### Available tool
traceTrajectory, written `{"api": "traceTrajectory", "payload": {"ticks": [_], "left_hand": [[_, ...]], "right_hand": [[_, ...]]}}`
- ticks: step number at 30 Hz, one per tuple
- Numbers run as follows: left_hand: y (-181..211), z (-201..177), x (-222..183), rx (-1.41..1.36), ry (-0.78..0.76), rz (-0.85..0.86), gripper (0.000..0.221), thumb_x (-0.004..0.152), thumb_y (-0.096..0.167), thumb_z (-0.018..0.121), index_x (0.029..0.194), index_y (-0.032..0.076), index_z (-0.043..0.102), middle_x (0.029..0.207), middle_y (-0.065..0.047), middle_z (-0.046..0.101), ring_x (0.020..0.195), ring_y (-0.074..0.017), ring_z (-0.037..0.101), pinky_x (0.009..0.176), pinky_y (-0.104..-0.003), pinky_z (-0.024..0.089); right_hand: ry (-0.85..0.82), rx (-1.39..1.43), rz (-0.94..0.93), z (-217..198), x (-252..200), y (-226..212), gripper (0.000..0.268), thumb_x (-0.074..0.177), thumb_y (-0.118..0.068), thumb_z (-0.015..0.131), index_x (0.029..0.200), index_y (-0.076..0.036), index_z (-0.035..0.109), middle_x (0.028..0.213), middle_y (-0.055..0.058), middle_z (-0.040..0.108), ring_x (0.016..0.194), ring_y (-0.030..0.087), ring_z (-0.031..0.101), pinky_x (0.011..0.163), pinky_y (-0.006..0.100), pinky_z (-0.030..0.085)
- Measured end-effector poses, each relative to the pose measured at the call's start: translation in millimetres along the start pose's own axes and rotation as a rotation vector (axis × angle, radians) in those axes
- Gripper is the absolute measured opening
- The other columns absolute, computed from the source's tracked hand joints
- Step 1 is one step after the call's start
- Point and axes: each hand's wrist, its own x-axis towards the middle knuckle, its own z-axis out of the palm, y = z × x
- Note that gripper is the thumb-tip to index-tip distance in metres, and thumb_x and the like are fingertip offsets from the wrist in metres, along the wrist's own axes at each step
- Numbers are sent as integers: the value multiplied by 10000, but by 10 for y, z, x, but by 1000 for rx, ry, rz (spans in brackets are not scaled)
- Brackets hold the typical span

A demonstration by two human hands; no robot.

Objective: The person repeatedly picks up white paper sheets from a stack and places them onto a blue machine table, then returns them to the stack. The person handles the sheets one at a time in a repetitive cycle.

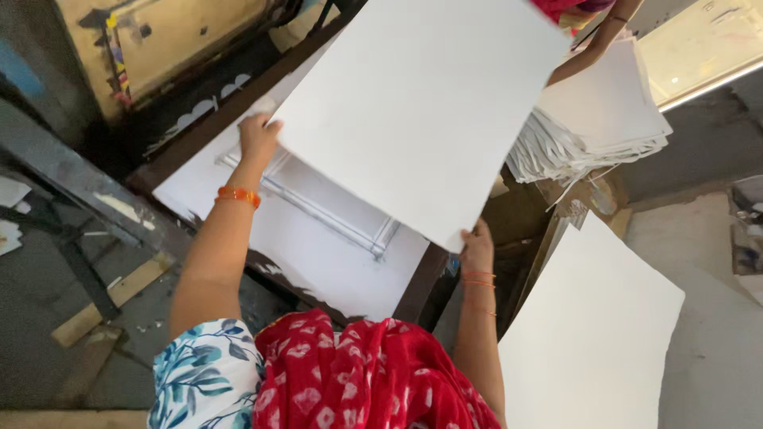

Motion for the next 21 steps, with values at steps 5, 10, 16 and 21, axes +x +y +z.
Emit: {"api": "traceTrajectory", "payload": {"ticks": [5, 10, 16, 21], "left_hand": [[-1369, -103, -358, 326, 69, -448, 275, 777, 256, 846, 965, 67, 777, 995, -170, 737, 892, -370, 703, 753, -474, 556], [-1856, -286, -327, 299, 122, -502, 312, 737, 234, 923, 915, 27, 772, 969, -179, 751, 855, -347, 726, 755, -444, 568], [-1883, -250, -174, 255, 170, -679, 263, 694, 227, 925, 827, 58, 773, 848, -125, 762, 764, -279, 749, 696, -402, 592], [-1663, -365, -235, 386, 324, -549, 223, 845, 28, 731, 1049, 53, 643, 1096, -193, 643, 956, -334, 683, 822, -419, 575]], "right_hand": [[-51, -306, 406, 611, -177, 662, 604, 877, 3, 660, 1458, -40, 500, 893, 114, 700, 680, 182, 685, 563, 333, 587], [-147, -368, 489, 839, -352, 701, 674, 892, -15, 645, 1518, -76, 403, 879, 159, 732, 704, 226, 727, 603, 356, 620], [-156, -282, 465, 738, -548, 639, 583, 946, -76, 599, 1498, -58, 412, 917, 156, 751, 735, 211, 751, 641, 318, 621], [228, -217, 194, -303, -860, 631, 283, 982, -106, 664, 1222, 44, 651, 907, 139, 747, 755, 204, 726, 654, 310, 590]]}}
